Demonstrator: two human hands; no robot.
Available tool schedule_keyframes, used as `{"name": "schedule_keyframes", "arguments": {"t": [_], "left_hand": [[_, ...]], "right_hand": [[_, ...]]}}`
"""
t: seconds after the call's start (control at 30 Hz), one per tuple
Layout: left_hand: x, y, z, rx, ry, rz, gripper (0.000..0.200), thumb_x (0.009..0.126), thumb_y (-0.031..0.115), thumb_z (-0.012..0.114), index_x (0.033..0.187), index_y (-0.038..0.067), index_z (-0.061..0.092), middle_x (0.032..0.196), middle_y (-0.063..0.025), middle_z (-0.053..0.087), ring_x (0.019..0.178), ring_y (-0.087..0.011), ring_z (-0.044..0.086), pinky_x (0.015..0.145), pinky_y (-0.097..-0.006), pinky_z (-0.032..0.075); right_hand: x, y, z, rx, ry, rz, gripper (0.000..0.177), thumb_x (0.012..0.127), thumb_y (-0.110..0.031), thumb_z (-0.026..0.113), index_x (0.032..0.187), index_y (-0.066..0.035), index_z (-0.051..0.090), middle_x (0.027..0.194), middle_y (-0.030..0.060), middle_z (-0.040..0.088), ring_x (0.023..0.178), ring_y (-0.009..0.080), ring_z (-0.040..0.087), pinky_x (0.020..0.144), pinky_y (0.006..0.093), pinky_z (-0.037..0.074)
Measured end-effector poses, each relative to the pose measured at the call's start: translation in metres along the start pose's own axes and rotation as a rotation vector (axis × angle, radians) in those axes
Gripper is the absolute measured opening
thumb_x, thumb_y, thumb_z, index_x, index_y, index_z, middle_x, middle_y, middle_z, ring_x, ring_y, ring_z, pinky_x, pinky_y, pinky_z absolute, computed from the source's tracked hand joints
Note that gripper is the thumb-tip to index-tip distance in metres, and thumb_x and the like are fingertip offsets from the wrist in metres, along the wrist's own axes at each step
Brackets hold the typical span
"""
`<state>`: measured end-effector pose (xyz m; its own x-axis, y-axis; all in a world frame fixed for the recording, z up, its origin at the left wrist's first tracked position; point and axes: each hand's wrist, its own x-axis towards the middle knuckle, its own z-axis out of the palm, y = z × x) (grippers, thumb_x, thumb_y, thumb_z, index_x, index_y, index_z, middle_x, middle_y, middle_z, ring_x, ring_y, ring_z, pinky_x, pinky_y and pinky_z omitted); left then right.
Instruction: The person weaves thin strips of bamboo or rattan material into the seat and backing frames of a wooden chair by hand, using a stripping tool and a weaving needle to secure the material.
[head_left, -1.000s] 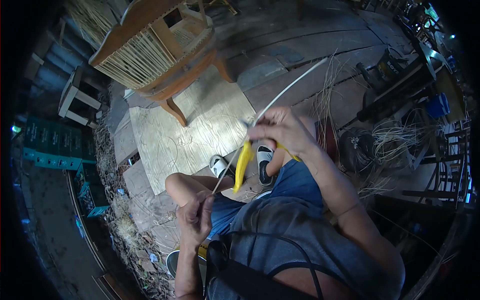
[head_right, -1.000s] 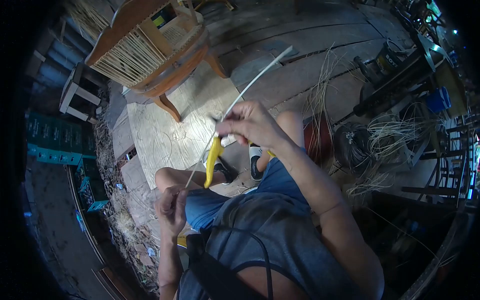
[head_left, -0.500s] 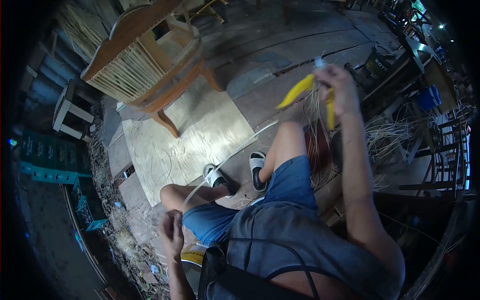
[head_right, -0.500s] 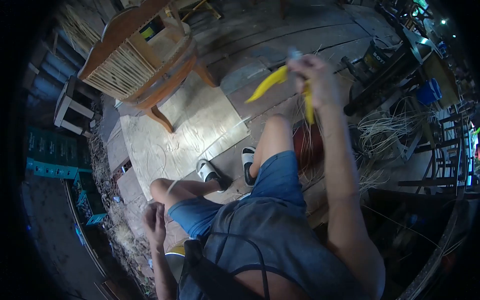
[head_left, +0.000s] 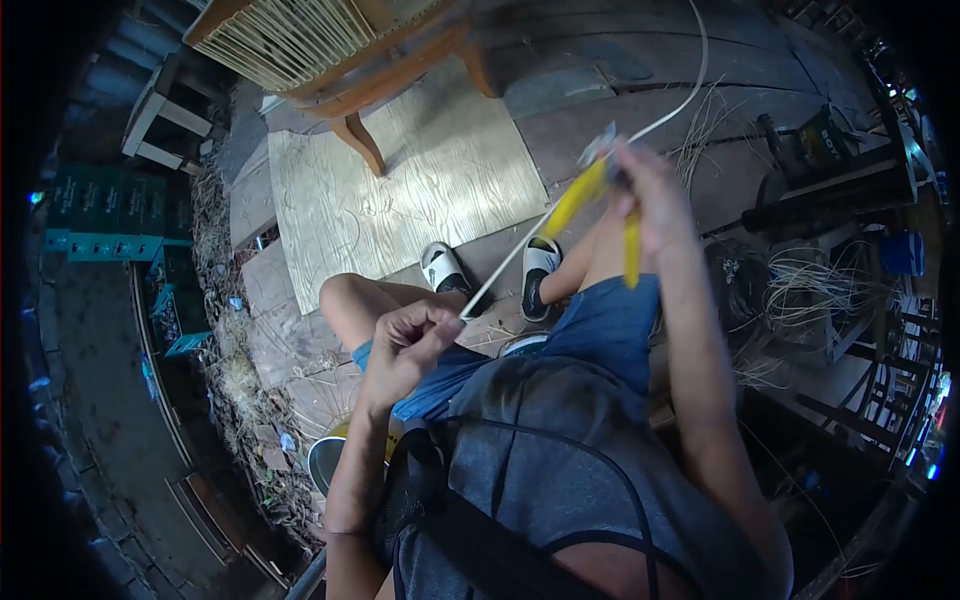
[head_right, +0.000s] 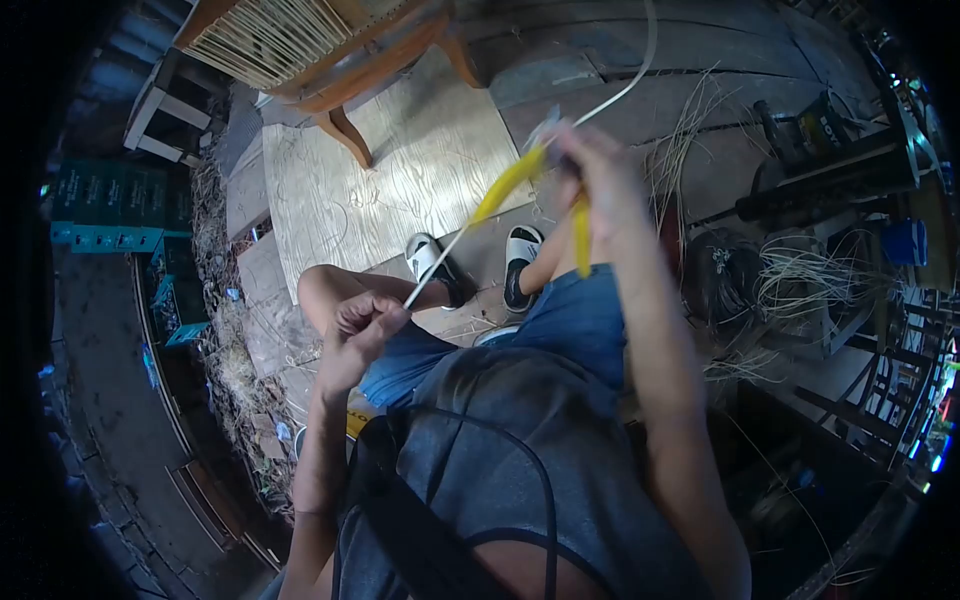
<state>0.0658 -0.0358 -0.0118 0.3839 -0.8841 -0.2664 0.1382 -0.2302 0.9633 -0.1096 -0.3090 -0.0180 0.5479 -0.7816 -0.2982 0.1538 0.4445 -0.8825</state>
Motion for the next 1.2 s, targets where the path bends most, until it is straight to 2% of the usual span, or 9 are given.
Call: {"name": "schedule_keyframes", "arguments": {"t": [0.1, 0.17, 0.23, 0.33, 0.43, 0.47, 0.67, 0.9, 1.2], "left_hand": [[0.001, -0.002, 0.006, -0.053, 0.039, -0.134, 0.013, 0.092, 0.013, 0.060, 0.089, 0.001, 0.065, 0.066, 0.0102, 0.048, 0.056, 0.0020, 0.034, 0.049, -0.0166, 0.026], [0.009, -0.003, 0.017, -0.057, 0.051, -0.047, 0.014, 0.093, 0.013, 0.059, 0.089, 0.001, 0.065, 0.065, 0.0102, 0.048, 0.056, 0.0023, 0.033, 0.048, -0.0169, 0.025], [0.012, -0.006, 0.020, -0.053, 0.037, -0.095, 0.015, 0.093, 0.014, 0.058, 0.089, 0.001, 0.064, 0.066, 0.0094, 0.049, 0.057, 0.0020, 0.035, 0.049, -0.0169, 0.027], [0.011, -0.008, 0.022, -0.104, -0.039, -0.054, 0.015, 0.096, 0.012, 0.054, 0.091, -0.001, 0.060, 0.074, 0.0036, 0.052, 0.066, -0.0023, 0.044, 0.059, -0.0180, 0.038], [0.010, -0.010, 0.016, 0.013, -0.050, 0.037, 0.015, 0.096, 0.010, 0.052, 0.091, -0.002, 0.059, 0.079, 0.0012, 0.054, 0.070, -0.0042, 0.046, 0.063, -0.0193, 0.040], [0.008, -0.010, 0.013, 0.001, -0.067, 0.011, 0.014, 0.096, 0.009, 0.052, 0.091, -0.003, 0.058, 0.083, 0.0008, 0.055, 0.074, -0.0046, 0.047, 0.065, -0.0198, 0.040], [-0.008, -0.002, 0.001, 0.007, -0.049, -0.059, 0.014, 0.095, 0.009, 0.054, 0.092, -0.003, 0.060, 0.080, 0.0020, 0.055, 0.072, -0.0041, 0.046, 0.064, -0.0194, 0.040], [-0.040, 0.003, -0.023, -0.067, -0.011, -0.172, 0.013, 0.093, 0.011, 0.058, 0.092, -0.001, 0.062, 0.080, 0.0032, 0.057, 0.069, -0.0019, 0.046, 0.061, -0.0171, 0.037], [-0.065, -0.012, -0.049, -0.008, 0.065, -0.178, 0.012, 0.091, 0.013, 0.062, 0.089, 0.001, 0.064, 0.069, 0.0069, 0.053, 0.059, -0.0008, 0.040, 0.052, -0.0164, 0.030]], "right_hand": [[-0.001, -0.013, -0.003, -0.194, -0.152, 0.163, 0.033, 0.094, -0.026, 0.052, 0.115, -0.003, 0.061, 0.076, 0.0033, 0.063, 0.043, 0.0011, 0.042, 0.039, 0.0132, 0.031], [-0.028, 0.018, 0.011, -0.086, -0.478, 0.437, 0.035, 0.092, -0.023, 0.055, 0.121, -0.002, 0.057, 0.078, 0.0052, 0.064, 0.041, 0.0012, 0.043, 0.038, 0.0123, 0.032], [-0.064, 0.037, 0.047, 0.013, -0.597, 0.568, 0.030, 0.087, -0.021, 0.065, 0.108, -0.001, 0.060, 0.078, 0.0028, 0.060, 0.042, 0.0020, 0.045, 0.037, 0.0160, 0.034], [-0.070, 0.078, 0.067, 0.075, -0.574, 0.315, 0.016, 0.091, -0.016, 0.061, 0.095, 0.000, 0.063, 0.069, 0.0020, 0.060, 0.043, 0.0031, 0.049, 0.038, 0.0170, 0.038], [-0.069, 0.085, 0.069, 0.083, -0.534, 0.321, 0.016, 0.090, -0.016, 0.063, 0.089, 0.000, 0.064, 0.065, 0.0019, 0.059, 0.043, 0.0035, 0.050, 0.039, 0.0169, 0.039], [-0.067, 0.085, 0.066, 0.050, -0.531, 0.327, 0.015, 0.089, -0.011, 0.063, 0.095, 0.002, 0.065, 0.077, 0.0061, 0.063, 0.047, 0.0053, 0.052, 0.041, 0.0178, 0.040], [-0.054, 0.066, 0.065, 0.012, -0.507, 0.295, 0.012, 0.086, -0.010, 0.066, 0.090, 0.002, 0.066, 0.066, 0.0039, 0.061, 0.044, 0.0043, 0.051, 0.039, 0.0177, 0.038], [-0.034, 0.030, 0.056, -0.031, -0.449, 0.277, 0.011, 0.085, -0.009, 0.065, 0.088, 0.002, 0.067, 0.074, 0.0085, 0.064, 0.045, 0.0068, 0.052, 0.039, 0.0179, 0.038], [0.027, -0.049, -0.007, -0.265, -0.101, -0.138, 0.019, 0.084, -0.018, 0.067, 0.096, -0.003, 0.066, 0.066, 0.0000, 0.058, 0.044, 0.0055, 0.049, 0.039, 0.0178, 0.036]]}}
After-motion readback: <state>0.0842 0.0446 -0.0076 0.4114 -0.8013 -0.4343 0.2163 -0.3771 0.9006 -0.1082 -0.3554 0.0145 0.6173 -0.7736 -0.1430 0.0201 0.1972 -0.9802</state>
